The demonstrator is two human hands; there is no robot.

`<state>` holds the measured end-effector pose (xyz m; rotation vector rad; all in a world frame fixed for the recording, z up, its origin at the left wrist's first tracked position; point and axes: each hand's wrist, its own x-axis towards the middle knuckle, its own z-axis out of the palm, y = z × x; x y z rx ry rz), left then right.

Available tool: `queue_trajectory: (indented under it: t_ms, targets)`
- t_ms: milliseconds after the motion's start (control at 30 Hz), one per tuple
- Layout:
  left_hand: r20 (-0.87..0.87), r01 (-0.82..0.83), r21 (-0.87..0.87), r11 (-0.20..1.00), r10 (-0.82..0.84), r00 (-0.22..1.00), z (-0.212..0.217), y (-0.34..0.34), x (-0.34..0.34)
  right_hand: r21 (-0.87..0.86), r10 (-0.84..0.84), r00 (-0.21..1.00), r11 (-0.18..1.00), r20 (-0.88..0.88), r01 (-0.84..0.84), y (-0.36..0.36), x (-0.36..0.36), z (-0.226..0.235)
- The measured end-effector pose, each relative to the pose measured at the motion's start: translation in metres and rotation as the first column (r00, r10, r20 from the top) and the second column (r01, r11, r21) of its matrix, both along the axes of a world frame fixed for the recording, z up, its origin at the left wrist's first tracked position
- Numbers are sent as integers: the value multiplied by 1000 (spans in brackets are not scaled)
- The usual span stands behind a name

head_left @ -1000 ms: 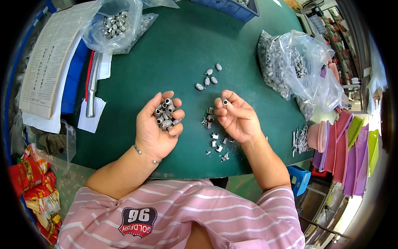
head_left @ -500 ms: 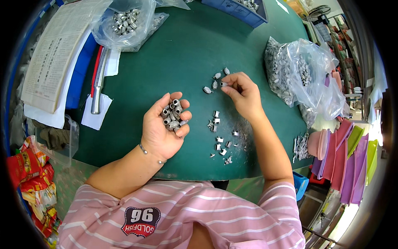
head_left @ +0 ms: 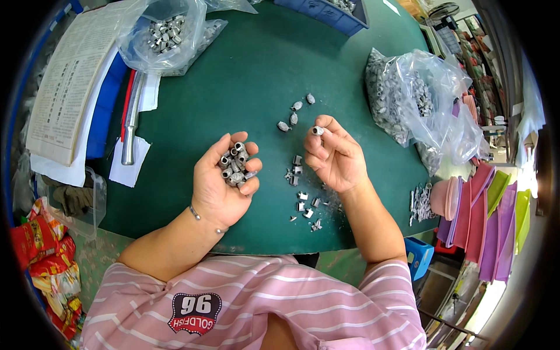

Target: The person sorts small, silver-colored metal parts on a green workbench, picking them up one by one and placing them into a clear plastic container. The person also wipes the workbench surface with a cloth and handles a plastic bag containing more parts.

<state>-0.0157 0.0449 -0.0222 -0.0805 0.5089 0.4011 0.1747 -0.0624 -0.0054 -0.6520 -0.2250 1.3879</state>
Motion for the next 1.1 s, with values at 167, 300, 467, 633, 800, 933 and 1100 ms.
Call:
queue_trajectory:
  t_ms: [167, 300, 467, 633, 800, 933, 1100]
  targets:
    - [2, -2, -2, 1000, 2, 1000, 1, 0, 0, 18, 1, 996, 1000, -85, 1, -2, 3, -4]
    - [22, 2, -9, 1000, -2, 1000, -1, 0, -1, 25, 13, 996, 1000, -90, -11, -1, 8, -7]
    - [32, 1, 7, 1000, -1, 999, 0, 0, -1, -324, 7, 900, 934, 436, 149, 18, 12, 9]
    - [23, -5, -6, 1000, 5, 1000, 0, 0, -1, -297, 382, -158, 871, 911, 391, 42, 4, 3]
    - [16, 0, -6, 1000, 0, 1000, 2, 0, -1, -135, 171, -132, 960, 976, 244, 33, 6, -4]
    - [23, -3, -1, 1000, 3, 1000, 1, -1, -1, 92, -85, -52, 981, 995, 169, 21, 0, -7]
    - [45, 4, -4, 1000, -4, 999, -1, -1, -2, 40, -141, 470, 975, 871, 218, 10, -9, -3]
